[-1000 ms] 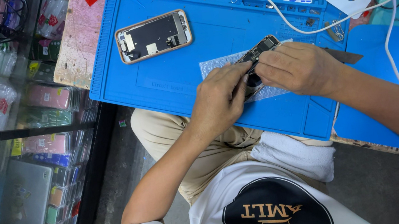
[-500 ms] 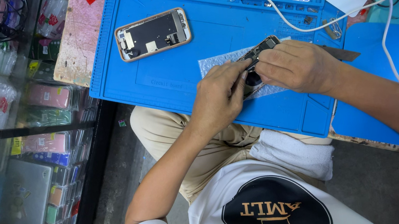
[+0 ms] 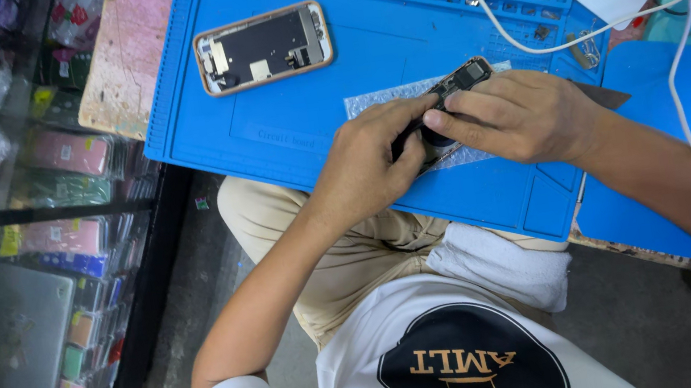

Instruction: The person removes the battery and internal components from a mobile phone using a pry tool and their hands at a repair bench.

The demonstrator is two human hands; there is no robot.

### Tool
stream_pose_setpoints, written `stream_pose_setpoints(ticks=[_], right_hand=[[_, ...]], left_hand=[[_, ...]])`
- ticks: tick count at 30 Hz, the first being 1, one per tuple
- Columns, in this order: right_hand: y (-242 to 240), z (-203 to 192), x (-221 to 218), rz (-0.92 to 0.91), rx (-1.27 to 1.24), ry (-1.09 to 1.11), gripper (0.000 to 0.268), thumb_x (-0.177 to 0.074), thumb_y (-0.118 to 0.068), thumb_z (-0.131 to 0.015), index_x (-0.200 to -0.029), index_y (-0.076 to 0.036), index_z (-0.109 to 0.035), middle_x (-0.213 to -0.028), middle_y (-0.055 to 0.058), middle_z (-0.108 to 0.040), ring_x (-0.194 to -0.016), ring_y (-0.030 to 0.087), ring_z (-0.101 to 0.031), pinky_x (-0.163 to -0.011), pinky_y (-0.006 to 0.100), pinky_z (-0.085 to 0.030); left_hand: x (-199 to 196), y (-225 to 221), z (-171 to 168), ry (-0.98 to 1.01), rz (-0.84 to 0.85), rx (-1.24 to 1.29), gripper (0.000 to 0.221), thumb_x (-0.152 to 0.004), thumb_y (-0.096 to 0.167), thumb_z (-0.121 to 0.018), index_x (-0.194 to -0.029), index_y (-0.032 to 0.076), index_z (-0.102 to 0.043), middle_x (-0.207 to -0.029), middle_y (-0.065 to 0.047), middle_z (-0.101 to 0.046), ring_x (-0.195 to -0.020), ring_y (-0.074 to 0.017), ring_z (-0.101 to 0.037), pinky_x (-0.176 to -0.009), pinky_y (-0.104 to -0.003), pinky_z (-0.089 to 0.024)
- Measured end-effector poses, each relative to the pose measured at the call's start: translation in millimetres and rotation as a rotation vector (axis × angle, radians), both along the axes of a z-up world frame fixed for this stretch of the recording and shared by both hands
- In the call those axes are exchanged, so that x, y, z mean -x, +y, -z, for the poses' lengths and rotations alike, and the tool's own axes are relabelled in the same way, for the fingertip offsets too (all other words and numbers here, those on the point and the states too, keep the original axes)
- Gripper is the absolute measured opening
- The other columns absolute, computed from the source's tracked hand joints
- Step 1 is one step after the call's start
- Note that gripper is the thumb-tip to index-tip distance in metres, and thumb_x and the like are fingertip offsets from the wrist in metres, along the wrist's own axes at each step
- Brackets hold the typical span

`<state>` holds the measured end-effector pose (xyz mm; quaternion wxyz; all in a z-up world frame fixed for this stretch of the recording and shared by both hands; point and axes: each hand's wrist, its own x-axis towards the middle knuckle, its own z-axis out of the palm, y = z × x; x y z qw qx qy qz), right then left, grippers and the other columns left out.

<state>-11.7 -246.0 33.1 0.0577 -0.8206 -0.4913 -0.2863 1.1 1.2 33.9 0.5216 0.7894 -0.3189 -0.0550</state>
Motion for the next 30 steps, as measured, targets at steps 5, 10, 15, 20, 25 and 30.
stream_pose_setpoints(ticks=[5,10,15,20,25,30], right_hand=[[1.8,-0.7,-1.2,-0.043,-0.004,-0.024,0.032,-0.090,-0.004,-0.076,-0.121,-0.005,-0.075,-0.111,0.007,-0.066,-0.089,0.021,-0.071,-0.079,0.033,-0.062],[-1.8,1.8,0.1,0.014,-0.003,0.025,0.035,-0.089,-0.001,-0.076,-0.125,-0.005,-0.077,-0.101,0.006,-0.061,-0.085,0.020,-0.069,-0.074,0.032,-0.059],[-1.6,4.1,2.9,-0.010,0.041,-0.104,0.032,-0.090,-0.004,-0.074,-0.122,-0.005,-0.076,-0.104,0.002,-0.064,-0.089,0.016,-0.068,-0.083,0.033,-0.060],[3.2,4.3,6.2,0.051,0.055,-0.044,0.024,-0.089,-0.008,-0.073,-0.113,-0.004,-0.076,-0.100,0.005,-0.065,-0.085,0.019,-0.066,-0.079,0.033,-0.057],[7.4,3.0,10.1,0.097,0.067,-0.015,0.017,-0.089,-0.006,-0.073,-0.106,-0.003,-0.074,-0.100,0.007,-0.067,-0.080,0.019,-0.064,-0.071,0.033,-0.054],[6.4,3.0,8.6,0.087,0.044,0.102,0.019,-0.088,-0.006,-0.073,-0.106,-0.001,-0.073,-0.099,0.008,-0.065,-0.081,0.020,-0.065,-0.071,0.033,-0.054]], left_hand=[[0.0,-0.7,3.5,0.054,-0.023,-0.016,0.031,-0.096,0.007,-0.064,-0.126,0.003,-0.068,-0.108,-0.017,-0.075,-0.093,-0.0319,-0.075,-0.083,-0.039,-0.060],[1.2,-1.4,5.8,-0.009,-0.023,0.012,0.029,-0.097,0.006,-0.064,-0.125,0.002,-0.069,-0.112,-0.017,-0.075,-0.100,-0.0313,-0.075,-0.087,-0.038,-0.060],[1.2,-2.3,4.5,0.008,-0.021,0.013,0.028,-0.097,0.006,-0.065,-0.125,0.002,-0.069,-0.114,-0.016,-0.075,-0.099,-0.0307,-0.076,-0.087,-0.037,-0.060],[3.6,-2.9,6.1,0.014,-0.034,-0.002,0.027,-0.098,0.006,-0.066,-0.125,0.002,-0.069,-0.116,-0.016,-0.074,-0.102,-0.0318,-0.075,-0.091,-0.038,-0.060],[6.5,-4.2,11.7,-0.132,-0.005,0.001,0.026,-0.099,0.004,-0.067,-0.125,0.003,-0.067,-0.121,-0.016,-0.073,-0.113,-0.0343,-0.072,-0.116,-0.042,-0.052],[5.5,-5.5,13.7,-0.161,-0.007,0.003,0.027,-0.099,0.004,-0.068,-0.126,0.002,-0.066,-0.119,-0.015,-0.073,-0.112,-0.0340,-0.073,-0.114,-0.042,-0.053]])
